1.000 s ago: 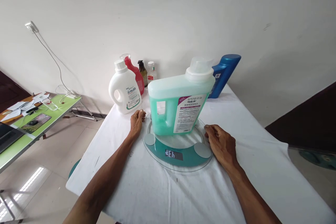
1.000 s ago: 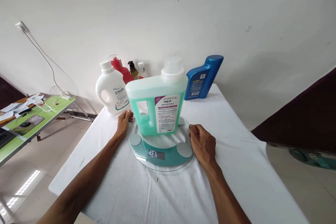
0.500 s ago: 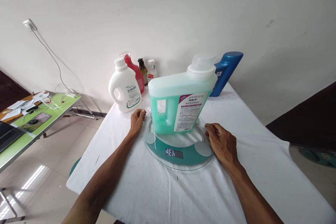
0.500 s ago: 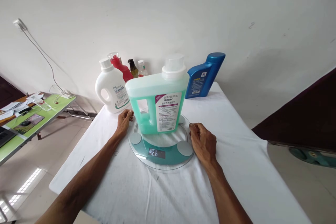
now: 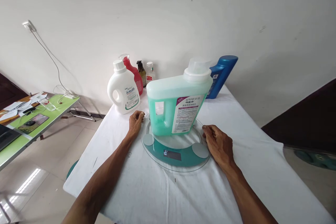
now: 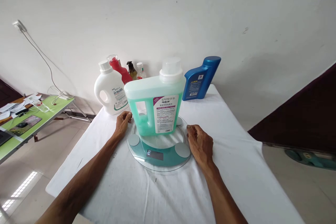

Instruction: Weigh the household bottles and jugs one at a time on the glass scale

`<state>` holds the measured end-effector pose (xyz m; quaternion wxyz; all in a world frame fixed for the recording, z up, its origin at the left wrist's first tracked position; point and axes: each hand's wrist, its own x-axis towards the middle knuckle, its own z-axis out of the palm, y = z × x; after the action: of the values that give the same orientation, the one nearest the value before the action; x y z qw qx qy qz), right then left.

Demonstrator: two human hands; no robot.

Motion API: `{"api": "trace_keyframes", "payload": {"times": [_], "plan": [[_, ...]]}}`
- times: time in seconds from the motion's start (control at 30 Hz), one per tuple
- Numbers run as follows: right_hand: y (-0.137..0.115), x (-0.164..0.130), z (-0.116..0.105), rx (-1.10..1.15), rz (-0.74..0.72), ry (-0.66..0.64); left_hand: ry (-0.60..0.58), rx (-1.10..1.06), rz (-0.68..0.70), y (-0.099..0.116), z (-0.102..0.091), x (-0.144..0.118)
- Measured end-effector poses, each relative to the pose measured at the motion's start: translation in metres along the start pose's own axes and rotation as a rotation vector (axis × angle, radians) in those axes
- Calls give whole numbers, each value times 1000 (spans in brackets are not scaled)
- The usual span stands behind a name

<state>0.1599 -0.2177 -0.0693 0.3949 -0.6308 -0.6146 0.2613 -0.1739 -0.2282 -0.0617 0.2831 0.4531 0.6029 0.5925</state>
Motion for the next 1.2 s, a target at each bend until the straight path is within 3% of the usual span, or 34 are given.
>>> {"api": "trace_keyframes", "payload": {"times": [0.67,0.77,0.93,1.07,1.2], "plan": [[-2,-1,0,-48,20,-22,31,-63,-23,1,0,-2],[-1,-2,-1,-33,6,-20,75,-86,-2,15,-3,-6],[2,-4,-4,-12,-22,-21,26,-97,215,55,-2,-23],[4,-4,-6,-4,-20,-44,-65,-130,355,89,14,-35],[4,-6,-8,-1,15,-56,-125,-185,352,118,33,-37]]}}
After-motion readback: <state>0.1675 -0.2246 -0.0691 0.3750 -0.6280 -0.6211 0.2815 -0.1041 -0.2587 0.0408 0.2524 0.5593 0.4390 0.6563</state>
